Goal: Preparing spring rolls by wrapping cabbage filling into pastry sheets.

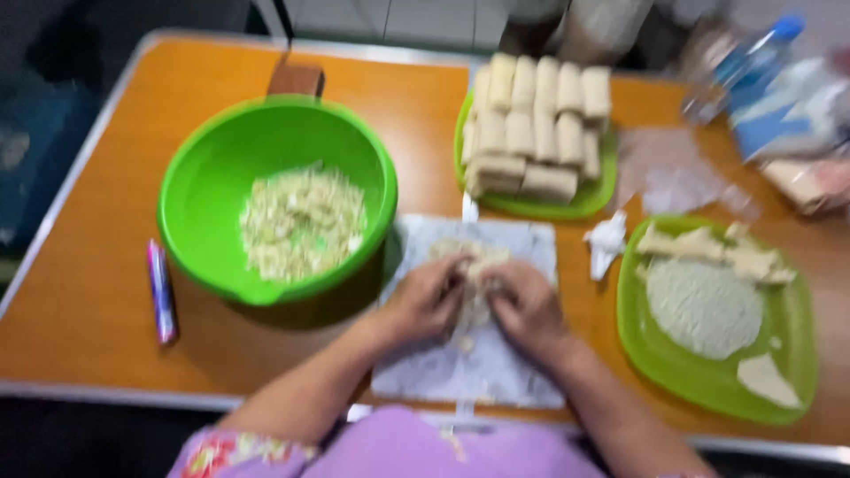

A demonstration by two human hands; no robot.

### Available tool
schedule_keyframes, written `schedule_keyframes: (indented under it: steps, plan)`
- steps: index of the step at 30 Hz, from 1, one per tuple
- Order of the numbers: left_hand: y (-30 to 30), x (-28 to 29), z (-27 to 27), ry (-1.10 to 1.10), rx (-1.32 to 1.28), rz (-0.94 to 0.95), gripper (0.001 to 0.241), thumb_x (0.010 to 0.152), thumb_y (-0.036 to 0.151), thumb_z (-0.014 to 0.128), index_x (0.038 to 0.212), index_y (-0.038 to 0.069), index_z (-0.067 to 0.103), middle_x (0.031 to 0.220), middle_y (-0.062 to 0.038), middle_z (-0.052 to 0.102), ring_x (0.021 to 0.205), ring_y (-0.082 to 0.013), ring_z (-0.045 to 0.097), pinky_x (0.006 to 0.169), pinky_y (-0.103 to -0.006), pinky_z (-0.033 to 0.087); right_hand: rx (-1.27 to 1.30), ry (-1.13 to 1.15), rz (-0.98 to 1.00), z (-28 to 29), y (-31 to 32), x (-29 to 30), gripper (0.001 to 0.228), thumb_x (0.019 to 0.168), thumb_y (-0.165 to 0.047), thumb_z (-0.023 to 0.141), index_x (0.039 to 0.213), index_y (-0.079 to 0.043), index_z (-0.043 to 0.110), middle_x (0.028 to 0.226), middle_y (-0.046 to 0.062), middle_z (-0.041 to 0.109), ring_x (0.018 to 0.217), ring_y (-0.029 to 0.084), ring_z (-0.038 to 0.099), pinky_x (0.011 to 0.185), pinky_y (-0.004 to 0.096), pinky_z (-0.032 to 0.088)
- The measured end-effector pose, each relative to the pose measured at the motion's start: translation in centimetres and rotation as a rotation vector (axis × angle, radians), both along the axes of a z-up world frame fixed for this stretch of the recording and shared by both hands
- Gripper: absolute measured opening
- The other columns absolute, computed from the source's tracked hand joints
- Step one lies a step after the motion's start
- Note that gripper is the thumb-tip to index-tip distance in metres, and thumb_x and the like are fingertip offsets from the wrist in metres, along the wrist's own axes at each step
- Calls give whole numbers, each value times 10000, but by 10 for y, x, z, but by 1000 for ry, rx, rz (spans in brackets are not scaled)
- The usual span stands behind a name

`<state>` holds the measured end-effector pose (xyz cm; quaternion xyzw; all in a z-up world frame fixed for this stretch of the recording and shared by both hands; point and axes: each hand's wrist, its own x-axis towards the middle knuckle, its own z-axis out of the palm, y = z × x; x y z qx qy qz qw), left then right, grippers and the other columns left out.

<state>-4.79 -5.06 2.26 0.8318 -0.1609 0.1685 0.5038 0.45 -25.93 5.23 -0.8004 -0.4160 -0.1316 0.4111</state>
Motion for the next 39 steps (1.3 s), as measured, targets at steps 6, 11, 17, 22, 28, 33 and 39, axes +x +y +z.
schedule_keyframes:
  steps: [6, 11, 17, 22, 28, 33, 39]
  plan:
    - [5, 2, -9, 22, -129, -85, 523, 950, -6, 624, 1439, 100, 470, 945, -119, 712, 858, -223, 736, 784, -344, 593, 35, 311, -112, 16, -13, 4, 166, 922, -1, 704, 1077, -59, 692, 1055, 75, 747, 930, 197, 702, 807, 319, 538]
    - [6, -1, 2, 81, -160, -126, 515, 971, 2, 631, 1446, 86, 449, 937, -99, 715, 824, -192, 721, 763, -325, 584, 44, 401, -106, 15, -9, 3, 185, 942, -14, 696, 1118, -55, 654, 1065, 47, 753, 935, 157, 715, 787, 283, 552]
    - [4, -2, 7, 93, -149, -146, 557, 947, 81, 724, 1429, 84, 446, 925, -96, 701, 812, -192, 713, 742, -328, 595, -58, 123, -4, 14, -2, -2, 297, 897, 21, 726, 1173, -72, 666, 1113, 101, 719, 1041, 258, 688, 881, 357, 551]
    - [2, -3, 6, 7, -57, -99, 609, 904, 148, 807, 1400, 96, 459, 960, -116, 701, 853, -228, 729, 741, -347, 596, -71, 61, 25, 14, 4, -5, 351, 893, 34, 712, 1218, -91, 663, 1144, 118, 694, 1083, 296, 665, 921, 384, 556]
    - [3, -4, 10, 10, -77, -144, 516, 967, 86, 720, 1407, 111, 451, 1021, -105, 730, 871, -235, 751, 747, -344, 594, -95, -31, 97, 11, 2, 1, 367, 854, 15, 754, 1189, -84, 643, 1097, 70, 709, 1046, 288, 666, 932, 406, 509]
    - [3, -3, 6, 4, -51, -88, 450, 960, 35, 702, 1361, 101, 507, 923, -102, 709, 835, -249, 736, 753, -353, 581, -91, 30, 66, 15, 0, 1, 358, 860, 5, 781, 1183, -97, 664, 1022, 50, 715, 984, 266, 666, 897, 387, 510]
    - [4, -3, 10, -7, -53, -74, 431, 928, 21, 710, 1320, 88, 544, 960, -115, 718, 874, -253, 746, 786, -348, 594, 20, 233, 106, 10, -4, 1, 313, 910, 41, 738, 1193, -58, 646, 1033, 73, 706, 962, 179, 697, 889, 309, 554]
